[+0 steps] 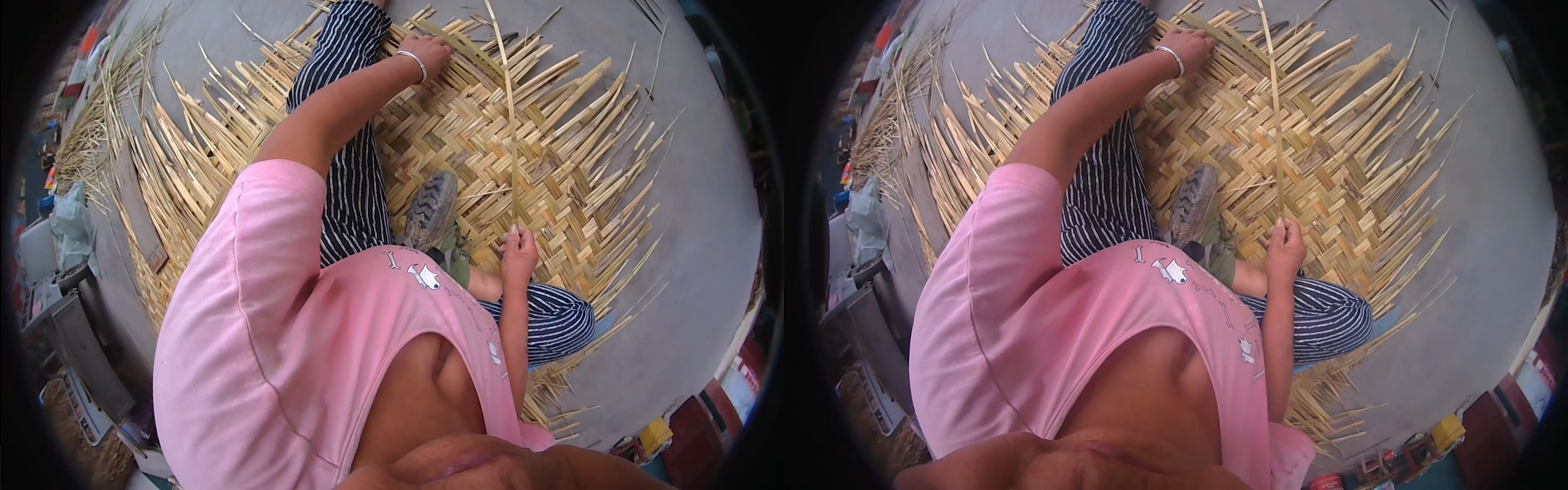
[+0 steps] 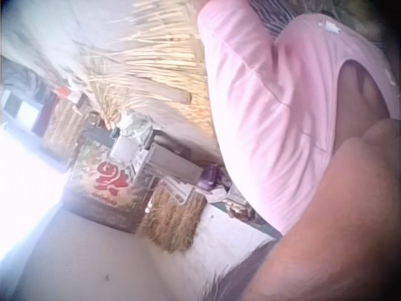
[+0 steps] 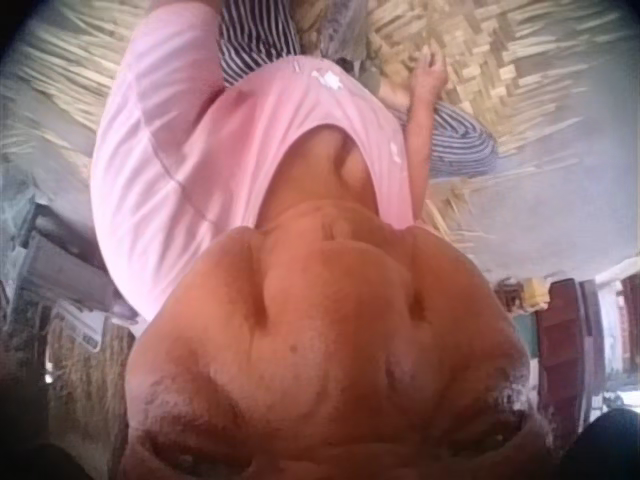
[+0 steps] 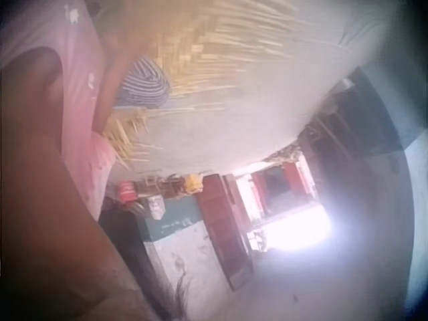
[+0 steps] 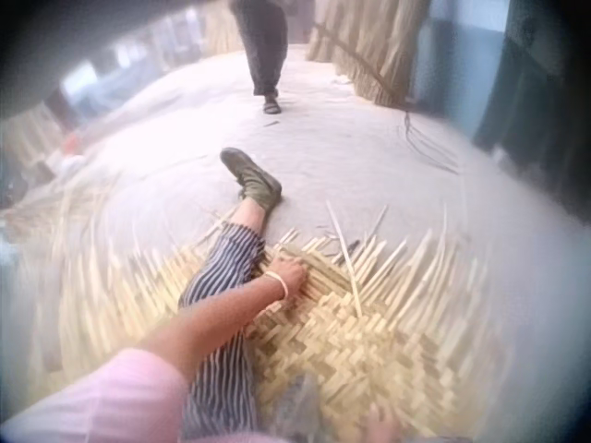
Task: The person sits on the floor and weaves thin bamboo strips by hand into a flat circular mat. They interlace the strips over and under existing rows, occasionally adjusting the position of the mat and their legs to continue the pattern.
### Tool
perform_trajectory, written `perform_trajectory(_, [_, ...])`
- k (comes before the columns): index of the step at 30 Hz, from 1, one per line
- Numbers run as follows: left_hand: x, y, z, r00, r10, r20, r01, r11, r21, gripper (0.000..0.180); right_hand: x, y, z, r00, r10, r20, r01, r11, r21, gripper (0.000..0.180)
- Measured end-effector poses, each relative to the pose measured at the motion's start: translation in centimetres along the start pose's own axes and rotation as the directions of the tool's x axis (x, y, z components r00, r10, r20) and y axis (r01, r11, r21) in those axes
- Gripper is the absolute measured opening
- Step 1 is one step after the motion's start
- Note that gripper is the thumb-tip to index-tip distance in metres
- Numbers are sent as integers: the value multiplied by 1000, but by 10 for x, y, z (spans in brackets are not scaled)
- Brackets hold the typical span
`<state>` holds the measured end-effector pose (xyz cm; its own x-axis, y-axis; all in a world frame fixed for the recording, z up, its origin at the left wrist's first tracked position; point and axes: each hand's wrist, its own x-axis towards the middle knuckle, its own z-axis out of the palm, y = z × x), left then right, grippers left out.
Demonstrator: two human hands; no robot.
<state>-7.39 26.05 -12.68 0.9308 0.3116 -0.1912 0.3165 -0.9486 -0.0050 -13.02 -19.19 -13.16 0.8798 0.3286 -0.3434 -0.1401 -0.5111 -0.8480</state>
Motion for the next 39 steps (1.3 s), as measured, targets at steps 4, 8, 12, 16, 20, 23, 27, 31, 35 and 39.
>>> perform_trajectory(4, [12,-15,-26,995,74,68,-77,996,45,37,5,5,4,998,39,51,-42,997,67,19])
perform_trajectory(8, [30,-41,-20,973,81,216,-99,992,74,39,8,3,8,994,53,91,-53,999,2,20])
perform_trajectory(12, [35,-37,-18,971,117,208,-136,987,81,40,9,5,6,992,95,80,-97,995,21,20])
perform_trajectory(16, [39,-41,-26,977,98,189,-105,994,31,40,10,6,5,991,101,89,-102,995,3,19])
perform_trajectory(20, [38,-41,-30,981,67,182,-63,998,-28,39,9,5,5,989,113,93,-116,993,20,18])
perform_trajectory(23, [29,-37,-50,982,65,178,-58,997,-44,40,9,9,5,989,117,89,-120,992,30,17])
perform_trajectory(27, [30,-38,-49,983,105,149,-101,994,-34,42,8,-3,3,985,141,95,-145,989,31,17])
perform_trajectory(31, [28,-30,-49,975,201,93,-212,967,140,35,10,2,5,983,151,106,-162,981,108,16])
perform_trajectory(35, [19,-32,-32,977,212,34,-215,961,173,31,13,4,6,979,160,129,-172,981,87,16])
perform_trajectory(39, [41,-49,-24,974,156,163,-158,987,2,34,12,-2,6,974,186,126,-203,969,141,17])
